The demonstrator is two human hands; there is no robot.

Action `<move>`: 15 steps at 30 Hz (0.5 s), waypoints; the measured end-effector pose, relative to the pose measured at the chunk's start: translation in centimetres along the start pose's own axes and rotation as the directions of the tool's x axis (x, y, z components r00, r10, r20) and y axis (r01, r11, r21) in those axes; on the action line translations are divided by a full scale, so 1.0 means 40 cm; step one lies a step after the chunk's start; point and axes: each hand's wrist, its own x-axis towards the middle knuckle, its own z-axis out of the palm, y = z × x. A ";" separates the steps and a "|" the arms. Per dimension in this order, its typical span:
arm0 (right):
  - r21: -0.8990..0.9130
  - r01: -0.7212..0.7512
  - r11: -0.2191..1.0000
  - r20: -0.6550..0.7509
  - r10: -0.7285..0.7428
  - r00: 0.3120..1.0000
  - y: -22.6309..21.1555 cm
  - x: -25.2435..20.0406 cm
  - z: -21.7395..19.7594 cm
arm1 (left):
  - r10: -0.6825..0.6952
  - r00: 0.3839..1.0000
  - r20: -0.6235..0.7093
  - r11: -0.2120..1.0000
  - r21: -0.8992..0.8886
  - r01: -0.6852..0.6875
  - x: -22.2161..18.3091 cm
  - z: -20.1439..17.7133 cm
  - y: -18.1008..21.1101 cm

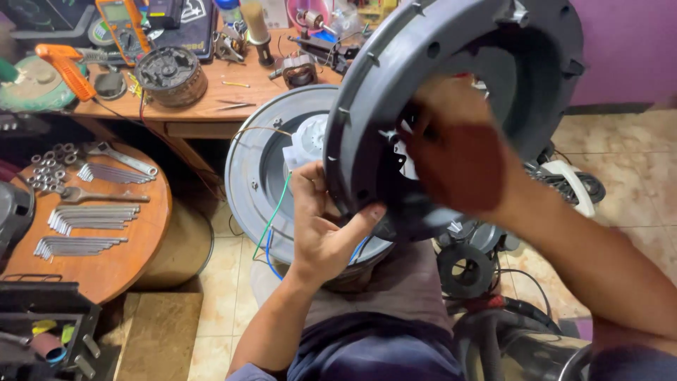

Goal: Cleaning and reassembling the motor and housing components of a vacuum cleaner.

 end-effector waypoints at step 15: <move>-0.078 -0.215 0.974 0.104 0.222 0.969 0.066 -0.270 0.068 | 0.085 0.996 -0.024 0.996 -0.017 -0.086 0.022 0.007 -0.008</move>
